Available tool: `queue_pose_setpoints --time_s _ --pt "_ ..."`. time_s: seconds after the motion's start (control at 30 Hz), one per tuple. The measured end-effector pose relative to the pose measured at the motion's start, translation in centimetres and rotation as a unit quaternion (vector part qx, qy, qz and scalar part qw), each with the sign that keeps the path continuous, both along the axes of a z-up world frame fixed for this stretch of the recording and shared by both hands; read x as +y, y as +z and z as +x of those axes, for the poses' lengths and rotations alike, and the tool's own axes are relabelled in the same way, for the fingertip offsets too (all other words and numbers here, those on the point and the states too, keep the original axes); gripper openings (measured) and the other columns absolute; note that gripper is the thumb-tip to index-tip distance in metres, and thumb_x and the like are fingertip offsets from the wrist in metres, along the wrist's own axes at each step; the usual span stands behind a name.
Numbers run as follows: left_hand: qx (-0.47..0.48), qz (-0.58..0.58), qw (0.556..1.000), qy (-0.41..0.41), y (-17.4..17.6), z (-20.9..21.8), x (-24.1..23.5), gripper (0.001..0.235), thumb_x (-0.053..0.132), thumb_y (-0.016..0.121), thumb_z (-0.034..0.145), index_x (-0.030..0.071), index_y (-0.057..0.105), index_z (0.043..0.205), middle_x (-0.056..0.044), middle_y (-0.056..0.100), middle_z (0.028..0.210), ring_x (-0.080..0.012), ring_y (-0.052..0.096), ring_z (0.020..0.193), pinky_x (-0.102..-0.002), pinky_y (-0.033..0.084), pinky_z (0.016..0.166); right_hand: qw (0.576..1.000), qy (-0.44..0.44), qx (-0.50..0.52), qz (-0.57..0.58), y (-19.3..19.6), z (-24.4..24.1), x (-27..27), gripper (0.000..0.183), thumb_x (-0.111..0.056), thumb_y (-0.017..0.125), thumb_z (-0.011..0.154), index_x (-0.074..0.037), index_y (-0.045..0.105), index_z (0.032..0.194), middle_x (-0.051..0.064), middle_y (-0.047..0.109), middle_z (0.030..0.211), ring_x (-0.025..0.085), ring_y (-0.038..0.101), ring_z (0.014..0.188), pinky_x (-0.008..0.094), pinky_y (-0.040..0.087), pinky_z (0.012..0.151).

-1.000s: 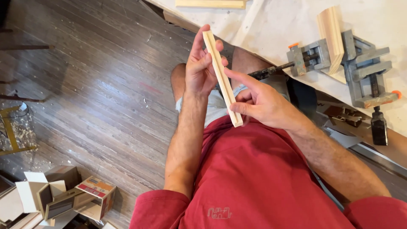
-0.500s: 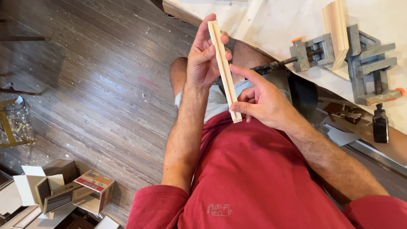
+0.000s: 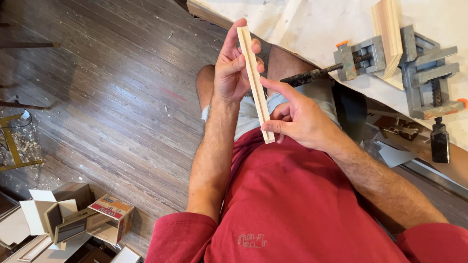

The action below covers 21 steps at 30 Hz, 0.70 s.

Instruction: Assembling small wooden geometric frames by gluing and fitting thin wooden strips together on a workbench.

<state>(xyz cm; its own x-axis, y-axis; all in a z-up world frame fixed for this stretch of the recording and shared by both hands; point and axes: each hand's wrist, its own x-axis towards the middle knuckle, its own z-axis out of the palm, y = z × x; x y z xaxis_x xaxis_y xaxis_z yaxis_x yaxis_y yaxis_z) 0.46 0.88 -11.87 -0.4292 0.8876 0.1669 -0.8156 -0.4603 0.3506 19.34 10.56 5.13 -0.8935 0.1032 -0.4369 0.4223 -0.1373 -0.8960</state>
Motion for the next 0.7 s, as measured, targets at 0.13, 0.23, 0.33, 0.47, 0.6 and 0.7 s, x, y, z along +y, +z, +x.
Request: queue_pose_setpoints --time_s 0.13,0.23,0.33,0.47,0.6,0.7 --pt "-0.002 0.004 1.000 -0.002 -0.2 0.0 0.0 0.073 0.001 0.067 0.103 0.019 0.032 0.164 -0.019 0.062 0.119 -0.0374 0.074 0.089 -0.045 0.066 0.075 1.000 0.002 0.003 -0.007 -0.1 0.0 0.1 0.086 -0.010 0.076 0.086 -0.019 0.033 0.159 0.014 0.075 0.069 0.019 0.071 0.053 0.025 0.062 0.064" --pt "0.006 -0.007 1.000 0.000 0.1 0.0 -0.1 0.073 0.001 0.068 0.102 0.019 0.033 0.164 -0.019 0.062 0.119 -0.0380 0.075 0.089 -0.045 0.066 0.075 1.000 0.006 0.001 0.002 -0.3 0.1 0.2 0.085 -0.011 0.076 0.087 -0.019 0.033 0.159 0.013 0.076 0.071 0.018 0.072 0.058 0.025 0.061 0.068" --pt "0.037 -0.043 0.998 0.022 2.4 0.1 -0.5 0.071 0.001 0.070 0.101 0.017 0.037 0.162 -0.021 0.064 0.119 -0.0391 0.075 0.088 -0.045 0.066 0.076 0.998 0.014 -0.033 0.060 0.6 -0.1 0.4 0.082 -0.017 0.075 0.087 -0.024 0.035 0.159 0.011 0.079 0.087 0.016 0.076 0.070 0.024 0.060 0.079" --pt "0.177 -0.122 0.972 0.096 6.3 0.6 -1.1 0.060 -0.004 0.069 0.103 0.010 0.046 0.156 -0.026 0.071 0.121 -0.0410 0.076 0.090 -0.036 0.057 0.065 0.970 0.024 -0.082 0.227 0.3 0.1 0.5 0.085 -0.032 0.084 0.080 -0.029 0.045 0.155 0.008 0.077 0.102 0.021 0.077 0.081 0.032 0.059 0.088" --pt "0.223 -0.213 0.942 0.130 8.7 1.4 -2.0 0.061 -0.002 0.071 0.101 0.008 0.045 0.156 -0.027 0.072 0.122 -0.0405 0.078 0.090 -0.030 0.054 0.058 0.968 0.031 -0.069 0.237 -0.5 -0.4 0.9 0.077 -0.025 0.077 0.085 -0.027 0.045 0.154 0.011 0.080 0.102 0.026 0.078 0.092 0.036 0.058 0.093" --pt "0.234 -0.282 0.907 0.208 9.1 1.6 -2.5 0.073 -0.009 0.069 0.098 0.019 0.040 0.159 -0.029 0.070 0.133 -0.0373 0.074 0.119 -0.033 0.068 0.073 0.960 0.049 -0.127 0.243 0.2 -1.6 2.8 0.074 -0.022 0.073 0.089 -0.027 0.041 0.155 0.010 0.078 0.116 0.028 0.081 0.081 0.044 0.065 0.087"
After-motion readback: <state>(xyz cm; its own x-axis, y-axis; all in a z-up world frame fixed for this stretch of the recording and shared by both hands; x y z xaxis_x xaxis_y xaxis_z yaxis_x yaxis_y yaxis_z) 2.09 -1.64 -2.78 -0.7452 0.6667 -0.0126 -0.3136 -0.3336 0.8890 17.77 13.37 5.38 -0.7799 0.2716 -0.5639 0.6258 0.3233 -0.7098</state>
